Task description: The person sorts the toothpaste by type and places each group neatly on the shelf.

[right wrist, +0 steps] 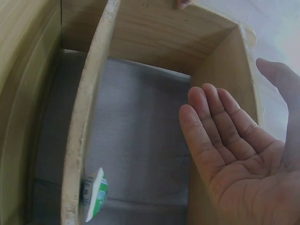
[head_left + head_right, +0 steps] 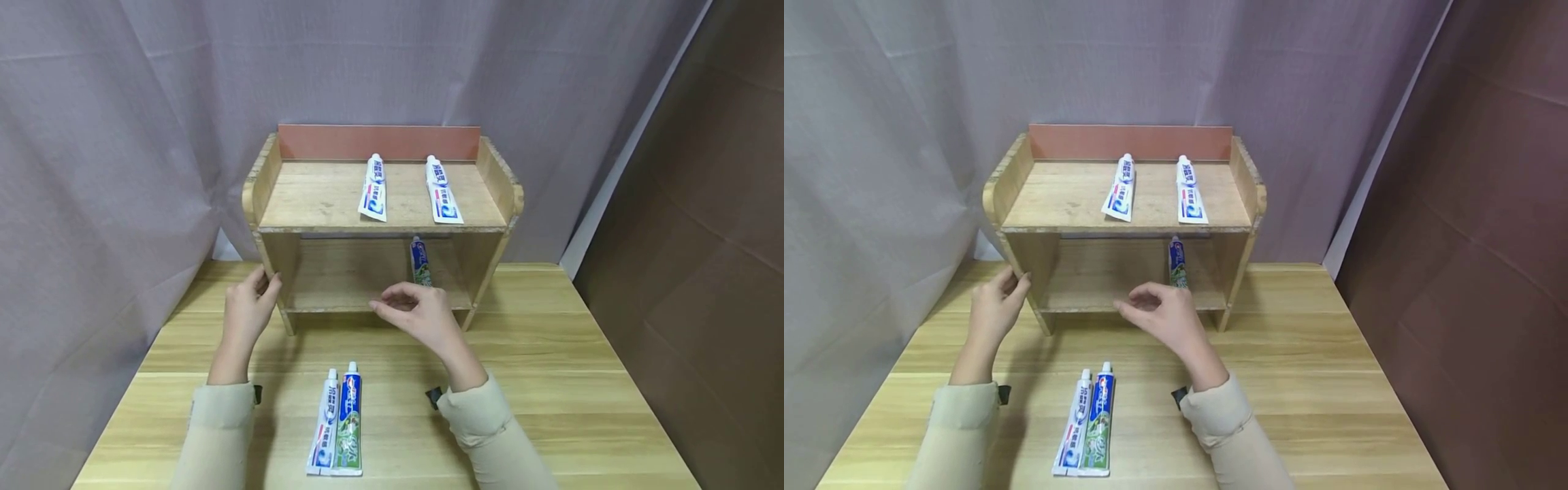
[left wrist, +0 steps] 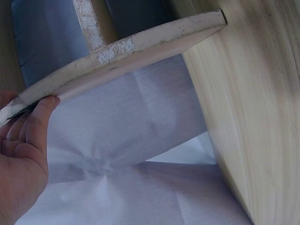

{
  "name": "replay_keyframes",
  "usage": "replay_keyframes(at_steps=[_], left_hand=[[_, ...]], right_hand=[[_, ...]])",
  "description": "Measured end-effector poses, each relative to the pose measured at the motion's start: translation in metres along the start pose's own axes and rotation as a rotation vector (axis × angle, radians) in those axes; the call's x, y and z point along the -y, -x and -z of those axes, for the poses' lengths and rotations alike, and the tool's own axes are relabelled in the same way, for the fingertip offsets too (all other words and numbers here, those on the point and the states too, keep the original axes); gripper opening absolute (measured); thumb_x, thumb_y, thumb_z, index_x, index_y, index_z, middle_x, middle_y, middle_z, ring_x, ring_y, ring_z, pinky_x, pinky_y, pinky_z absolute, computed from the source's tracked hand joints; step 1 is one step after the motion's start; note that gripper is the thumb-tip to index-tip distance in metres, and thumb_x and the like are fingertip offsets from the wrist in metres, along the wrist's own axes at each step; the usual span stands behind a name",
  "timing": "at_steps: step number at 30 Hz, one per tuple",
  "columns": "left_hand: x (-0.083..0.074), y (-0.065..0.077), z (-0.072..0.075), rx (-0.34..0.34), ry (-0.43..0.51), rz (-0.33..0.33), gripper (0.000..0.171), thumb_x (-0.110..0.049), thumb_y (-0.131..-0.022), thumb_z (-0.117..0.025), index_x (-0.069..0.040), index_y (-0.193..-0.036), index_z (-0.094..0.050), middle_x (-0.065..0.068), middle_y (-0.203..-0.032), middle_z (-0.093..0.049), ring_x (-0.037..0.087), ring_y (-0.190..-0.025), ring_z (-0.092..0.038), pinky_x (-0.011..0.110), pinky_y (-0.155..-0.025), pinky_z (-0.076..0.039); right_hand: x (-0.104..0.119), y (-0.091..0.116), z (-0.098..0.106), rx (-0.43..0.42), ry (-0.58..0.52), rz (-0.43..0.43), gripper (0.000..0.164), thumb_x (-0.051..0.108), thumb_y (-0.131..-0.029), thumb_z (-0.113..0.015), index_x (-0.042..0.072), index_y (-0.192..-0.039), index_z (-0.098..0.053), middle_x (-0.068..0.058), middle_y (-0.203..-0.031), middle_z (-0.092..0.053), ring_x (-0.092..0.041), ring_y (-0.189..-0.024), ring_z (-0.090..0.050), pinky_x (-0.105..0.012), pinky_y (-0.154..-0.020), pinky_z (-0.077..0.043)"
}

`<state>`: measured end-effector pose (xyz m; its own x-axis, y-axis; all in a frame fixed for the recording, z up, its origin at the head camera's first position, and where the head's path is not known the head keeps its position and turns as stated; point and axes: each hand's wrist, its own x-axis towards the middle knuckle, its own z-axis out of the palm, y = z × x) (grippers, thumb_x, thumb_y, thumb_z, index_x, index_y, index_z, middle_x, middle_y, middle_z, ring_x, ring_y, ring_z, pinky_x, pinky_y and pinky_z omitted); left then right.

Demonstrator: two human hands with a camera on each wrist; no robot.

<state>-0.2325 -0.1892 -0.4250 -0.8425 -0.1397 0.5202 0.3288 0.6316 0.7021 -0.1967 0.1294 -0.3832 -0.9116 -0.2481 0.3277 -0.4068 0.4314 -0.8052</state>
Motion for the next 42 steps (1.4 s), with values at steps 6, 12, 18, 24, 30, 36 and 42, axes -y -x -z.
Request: replay_keyframes(at_steps=[6,12,18,24,30,36,42], left_hand=[[-0.001,0.001,0.000,0.001,-0.008,0.004,0.028,-0.023,-0.100,-0.060,-0.001,-0.115,-0.071,0.023,-0.105,-0.072,0.038,-0.097,-0.072,0.047,-0.080,-0.062],[0.000,0.001,0.000,-0.009,-0.009,-0.002,0.028,-0.023,-0.100,-0.061,-0.002,-0.115,-0.071,0.023,-0.105,-0.072,0.037,-0.097,-0.072,0.047,-0.080,-0.062],[0.000,0.001,0.000,-0.018,-0.008,-0.004,0.028,-0.023,-0.100,-0.062,-0.001,-0.114,-0.071,0.023,-0.105,-0.072,0.038,-0.096,-0.072,0.047,-0.080,-0.062],[0.000,0.001,0.000,-0.008,0.002,-0.003,0.030,-0.024,-0.100,-0.061,-0.001,-0.119,-0.070,0.024,-0.107,-0.071,0.038,-0.098,-0.072,0.046,-0.081,-0.062],[0.000,0.001,-0.001,-0.017,0.002,-0.012,0.029,-0.022,-0.099,-0.062,-0.001,-0.117,-0.071,0.024,-0.106,-0.071,0.038,-0.097,-0.072,0.045,-0.080,-0.062],[0.000,0.000,-0.001,-0.025,-0.003,-0.014,0.027,-0.022,-0.099,-0.063,-0.002,-0.114,-0.071,0.023,-0.105,-0.072,0.037,-0.096,-0.073,0.046,-0.081,-0.062],[0.001,-0.001,-0.001,-0.030,-0.013,-0.024,0.026,-0.022,-0.099,-0.062,-0.002,-0.111,-0.072,0.022,-0.103,-0.072,0.037,-0.095,-0.073,0.047,-0.080,-0.062]], right_hand=[[-0.006,0.005,-0.007,0.025,-0.061,-0.056,0.032,0.043,-0.083,-0.082,0.016,-0.097,-0.074,0.004,-0.091,-0.074,-0.016,-0.081,-0.072,-0.027,-0.073,-0.063],[-0.015,0.010,-0.019,0.029,-0.086,-0.077,0.033,0.038,-0.082,-0.083,0.010,-0.097,-0.074,0.001,-0.089,-0.074,-0.018,-0.079,-0.072,-0.026,-0.072,-0.063],[-0.027,0.016,-0.033,0.056,-0.047,-0.121,0.031,0.035,-0.082,-0.084,0.010,-0.097,-0.074,0.004,-0.087,-0.073,-0.012,-0.078,-0.070,-0.024,-0.072,-0.062],[-0.038,0.021,-0.047,0.093,-0.004,-0.129,0.034,0.038,-0.084,-0.081,0.008,-0.099,-0.073,0.002,-0.088,-0.073,-0.013,-0.080,-0.070,-0.023,-0.073,-0.061],[-0.048,0.029,-0.057,0.134,0.036,-0.167,0.037,0.041,-0.086,-0.078,0.009,-0.102,-0.073,0.004,-0.090,-0.072,-0.011,-0.082,-0.068,-0.023,-0.075,-0.060],[-0.056,0.037,-0.065,0.191,0.053,-0.211,0.035,0.044,-0.088,-0.076,0.011,-0.101,-0.073,0.004,-0.089,-0.071,-0.009,-0.080,-0.066,-0.023,-0.072,-0.059],[-0.058,0.043,-0.071,0.235,0.016,-0.266,0.035,0.042,-0.089,-0.075,0.009,-0.100,-0.074,0.003,-0.086,-0.071,-0.011,-0.075,-0.066,-0.026,-0.067,-0.059]])
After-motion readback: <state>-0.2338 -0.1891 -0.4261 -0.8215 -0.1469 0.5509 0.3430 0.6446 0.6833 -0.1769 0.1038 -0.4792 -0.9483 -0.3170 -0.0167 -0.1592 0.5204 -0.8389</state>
